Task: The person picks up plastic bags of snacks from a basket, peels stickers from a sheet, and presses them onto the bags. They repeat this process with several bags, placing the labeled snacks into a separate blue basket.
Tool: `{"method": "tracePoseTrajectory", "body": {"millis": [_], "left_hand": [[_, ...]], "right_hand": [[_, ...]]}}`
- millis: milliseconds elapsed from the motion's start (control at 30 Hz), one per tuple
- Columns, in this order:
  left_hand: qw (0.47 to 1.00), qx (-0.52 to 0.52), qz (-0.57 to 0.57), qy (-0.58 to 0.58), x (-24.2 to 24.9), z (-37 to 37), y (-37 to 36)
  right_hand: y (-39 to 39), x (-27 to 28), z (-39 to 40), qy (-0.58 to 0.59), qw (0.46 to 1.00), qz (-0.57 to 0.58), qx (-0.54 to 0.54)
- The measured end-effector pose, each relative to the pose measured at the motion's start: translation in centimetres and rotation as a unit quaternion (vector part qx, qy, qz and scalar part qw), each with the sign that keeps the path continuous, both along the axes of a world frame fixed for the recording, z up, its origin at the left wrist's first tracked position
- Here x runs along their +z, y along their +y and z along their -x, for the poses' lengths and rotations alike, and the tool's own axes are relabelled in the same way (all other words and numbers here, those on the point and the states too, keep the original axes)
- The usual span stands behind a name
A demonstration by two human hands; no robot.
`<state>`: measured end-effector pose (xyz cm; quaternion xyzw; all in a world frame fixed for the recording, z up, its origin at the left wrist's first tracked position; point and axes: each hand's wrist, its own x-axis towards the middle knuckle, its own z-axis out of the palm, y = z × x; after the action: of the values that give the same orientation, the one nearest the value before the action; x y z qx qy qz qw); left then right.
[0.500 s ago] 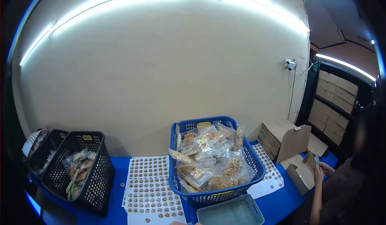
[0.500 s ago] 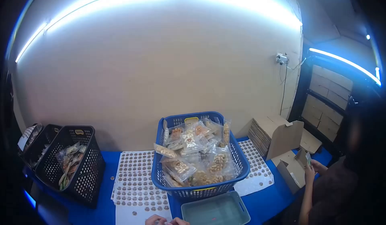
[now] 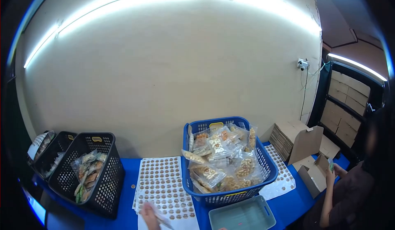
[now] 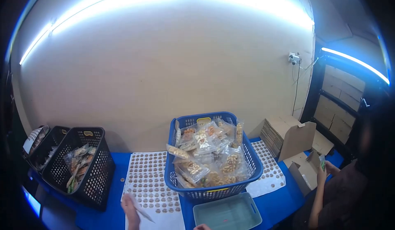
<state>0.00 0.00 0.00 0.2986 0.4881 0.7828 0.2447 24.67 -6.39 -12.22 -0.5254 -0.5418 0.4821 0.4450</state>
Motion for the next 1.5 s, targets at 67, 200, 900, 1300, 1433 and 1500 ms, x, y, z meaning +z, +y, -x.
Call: {"method": "tracePoseTrajectory", "body": {"millis": [67,200,900,1300,1433,1500], "left_hand": [[0.994,-0.081,0.072,0.007,-7.1,0.4,0.3],[0.944,-0.26,0.204,0.012,-6.3,-7.3,-2.3],[0.844,-0.45,0.282,0.072,-3.3,-9.8,-3.8],[0.902,-0.4,0.162,-0.014,-4.2,-9.4,-3.7],[0.891,-0.402,0.201,0.07,-3.5,-8.6,-4.0],[0.909,-0.368,0.19,0.033,-0.9,-9.3,-4.4]], "right_hand": [[-0.8,4.8,0.6,0.037,0.999,0.018,0.01],[-0.6,8.6,2.8,-0.088,0.966,-0.244,0.014],[0.6,8.9,1.5,-0.061,0.976,-0.211,0.004],[2.1,6.8,-0.1,0.238,0.969,0.034,0.051],[2.4,8.0,-0.8,0.258,0.962,0.039,0.083],[2.1,9.3,-0.7,0.247,0.963,0.047,0.095]]}}
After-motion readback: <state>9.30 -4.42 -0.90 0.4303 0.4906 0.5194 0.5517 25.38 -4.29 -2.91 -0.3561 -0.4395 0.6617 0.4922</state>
